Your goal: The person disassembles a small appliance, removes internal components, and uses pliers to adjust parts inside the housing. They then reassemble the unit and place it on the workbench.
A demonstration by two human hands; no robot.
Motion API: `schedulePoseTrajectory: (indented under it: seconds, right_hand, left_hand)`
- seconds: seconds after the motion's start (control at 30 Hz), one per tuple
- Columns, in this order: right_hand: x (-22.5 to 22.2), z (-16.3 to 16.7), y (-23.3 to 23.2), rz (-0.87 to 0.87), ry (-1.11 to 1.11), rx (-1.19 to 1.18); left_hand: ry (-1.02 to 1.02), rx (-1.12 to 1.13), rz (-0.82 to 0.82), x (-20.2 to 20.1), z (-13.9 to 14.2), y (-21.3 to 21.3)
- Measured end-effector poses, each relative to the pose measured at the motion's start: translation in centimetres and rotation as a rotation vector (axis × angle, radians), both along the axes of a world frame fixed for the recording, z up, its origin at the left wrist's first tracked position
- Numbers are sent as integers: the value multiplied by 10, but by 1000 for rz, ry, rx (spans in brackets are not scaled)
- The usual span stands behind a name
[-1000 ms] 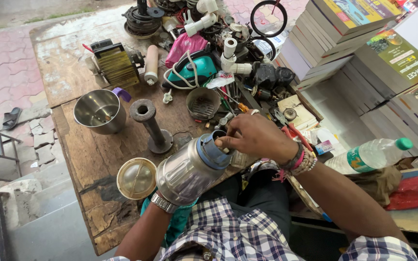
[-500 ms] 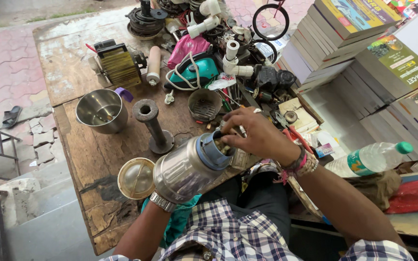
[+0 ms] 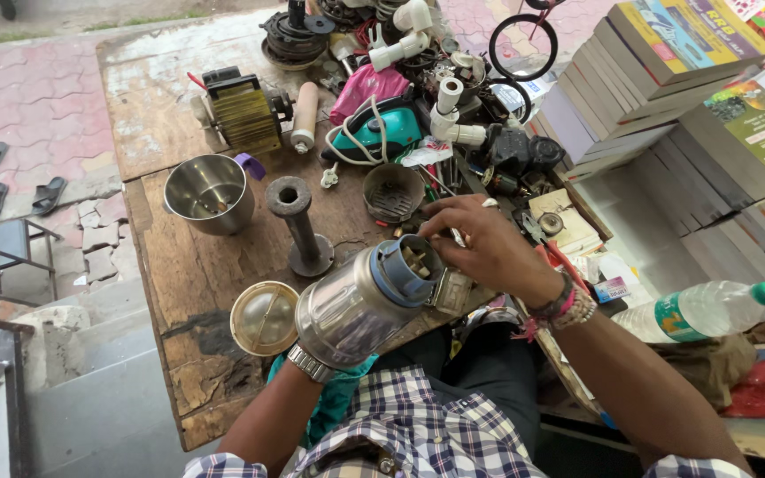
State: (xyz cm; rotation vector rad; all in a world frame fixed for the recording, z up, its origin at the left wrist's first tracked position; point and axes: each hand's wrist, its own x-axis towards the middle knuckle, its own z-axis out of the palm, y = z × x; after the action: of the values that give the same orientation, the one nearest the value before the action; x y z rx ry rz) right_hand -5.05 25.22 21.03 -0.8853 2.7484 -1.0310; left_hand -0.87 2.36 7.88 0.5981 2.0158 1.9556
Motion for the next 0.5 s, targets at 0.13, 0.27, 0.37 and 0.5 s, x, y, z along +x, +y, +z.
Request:
schedulePoseTrajectory:
  seconds: [0.13,0.27,0.37,0.5]
  right_hand:
    - [-2,2,1,-64,-124,334]
    - [-4,-3,2,205,-117,-130]
    - [-4,-6,4,235,-35,-293]
    - [-5,-7,5,-43,-21,56]
  left_hand:
    - [-41,-2,23,1,-5,-2]
    - [15,-50,6,5,8,-3]
    - [103,-138,-10,7,28,0]
    - [190,-236,-21,6,51,3]
